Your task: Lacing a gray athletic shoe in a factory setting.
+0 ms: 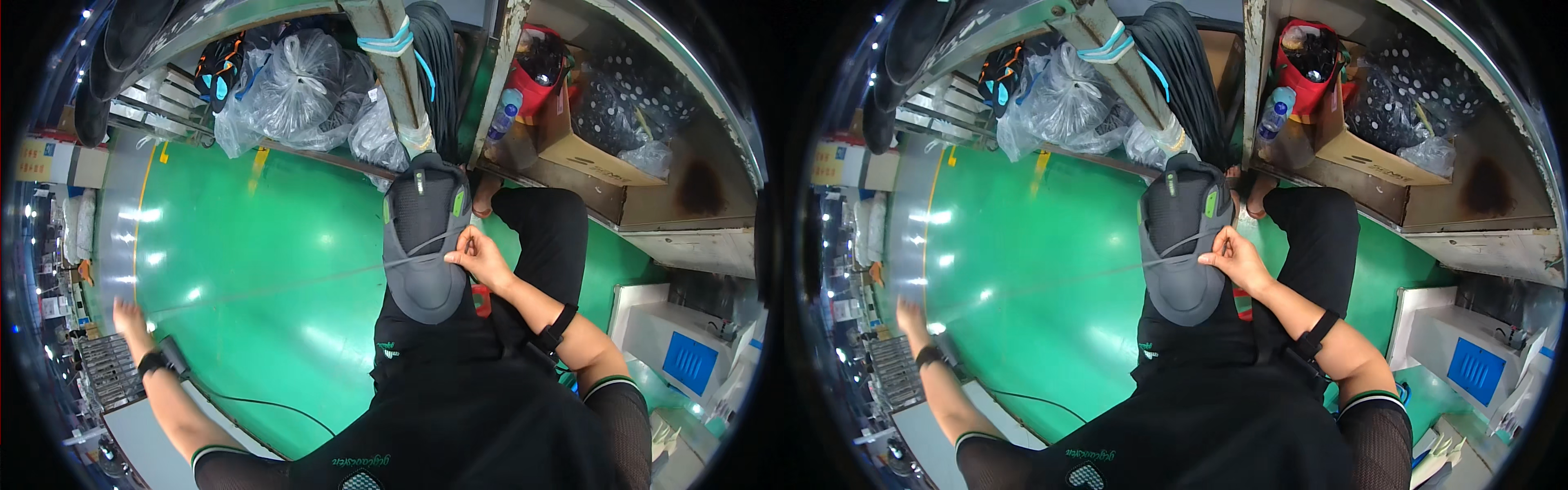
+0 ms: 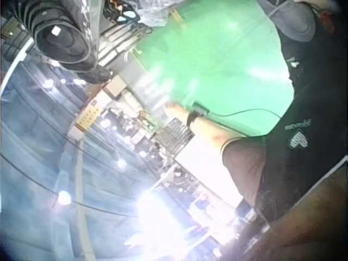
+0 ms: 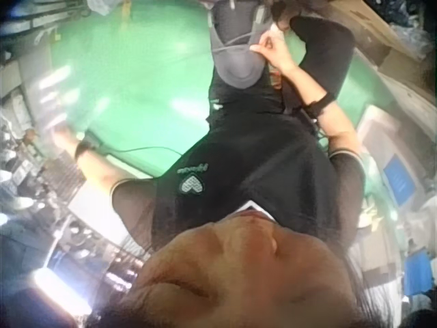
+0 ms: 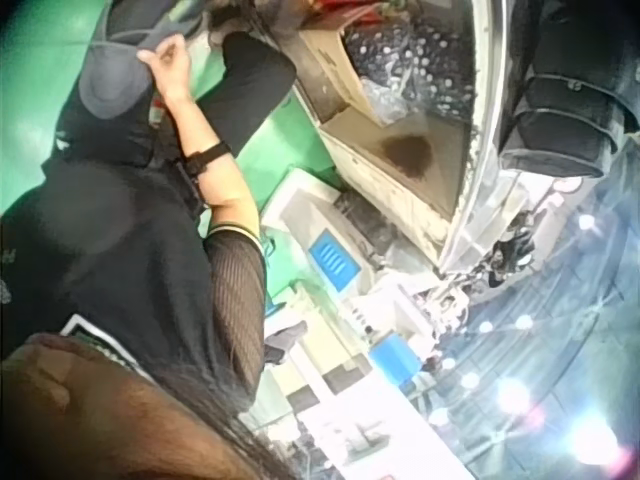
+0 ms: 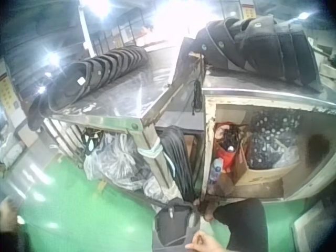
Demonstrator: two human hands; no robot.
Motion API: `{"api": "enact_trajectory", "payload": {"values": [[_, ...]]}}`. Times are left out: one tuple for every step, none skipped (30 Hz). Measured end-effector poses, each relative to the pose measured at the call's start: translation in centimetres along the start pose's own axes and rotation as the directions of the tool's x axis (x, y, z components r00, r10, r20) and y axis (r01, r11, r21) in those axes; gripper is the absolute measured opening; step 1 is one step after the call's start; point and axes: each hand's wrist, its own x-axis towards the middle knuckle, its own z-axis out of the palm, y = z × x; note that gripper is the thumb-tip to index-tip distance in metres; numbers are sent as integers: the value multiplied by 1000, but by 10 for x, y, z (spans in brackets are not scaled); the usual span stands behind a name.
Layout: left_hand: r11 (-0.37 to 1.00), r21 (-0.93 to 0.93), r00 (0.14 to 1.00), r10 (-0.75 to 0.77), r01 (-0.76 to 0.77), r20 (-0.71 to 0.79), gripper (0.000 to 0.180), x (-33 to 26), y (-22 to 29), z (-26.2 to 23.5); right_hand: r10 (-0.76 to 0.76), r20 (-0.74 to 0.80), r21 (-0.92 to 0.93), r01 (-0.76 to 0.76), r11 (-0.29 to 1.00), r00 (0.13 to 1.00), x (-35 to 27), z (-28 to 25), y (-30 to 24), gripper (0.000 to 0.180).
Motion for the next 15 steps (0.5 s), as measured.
{"api": "enact_trajectory", "payload": {"values": [[993, 26, 994, 113, -113, 0, 26, 3, 18, -28, 0, 1, 12, 0, 1000, 1000, 1, -1, -3, 32], [987, -23, 979, 152, -157, -137, 22, 0, 12, -30, -6, 14, -7, 6, 1000, 1000, -2, 2, -9, 29], [987, -59, 970, 136, -151, -204, 19, 0, 3, -26, -13, 31, -23, 13, 1000, 999, -6, 4, -15, 26], [987, -112, 968, 82, -111, -238, 17, -13, -34, 19, -3, -2, -46, 3, 999, 1000, -10, -2, -17, 26], [991, -9, 985, 129, -131, -114, 16, -21, -47, 25, 12, 58, 86, -17, 996, 998, -12, -9, -18, 21], [982, 97, 987, 159, -160, 10, 16, -30, -64, 26, 25, 124, 214, -51, 976, 992, -18, -15, -21, 16], [899, 342, 959, 281, -272, 25, 9, -62, -105, 73, 51, 77, 104, -59, 993, 996, -26, -26, -30, 11], [640, 585, 867, 351, -498, 354, 15, -94, -134, 93, -41, 32, 101, 38, 994, 999, -30, -36, -35, 18], [460, 502, 674, 384, -733, 632, 27, -125, -163, 109, -105, -94, 128, 116, 985, 990, -27, -39, -45, 22], [415, 560, 665, 168, -717, 728, 29, -164, -191, 135, -158, -233, 140, 194, 971, 960, -21, -41, -53, 26], [578, 376, 556, 166, -724, 814, 24, -214, -225, 163, -178, -270, 175, 230, 957, 946, -14, -41, -62, 26], [753, 257, 510, 119, -605, 852, 16, -268, -248, 193, -198, -303, 209, 268, 941, 932, -5, -38, -68, 26], [643, 395, 489, -36, -656, 871, 13, -334, -238, 234, -132, -310, 286, 225, 931, 941, 3, -38, -59, 24], [742, 287, 418, -11, -606, 909, 14, -367, -251, 245, -90, -248, 344, 174, 923, 964, 8, -28, -50, 15], [869, 205, 411, -3, -450, 912, 12, -409, -247, 260, -61, -190, 313, 119, 942, 980, 4, -16, -42, 12]]}}
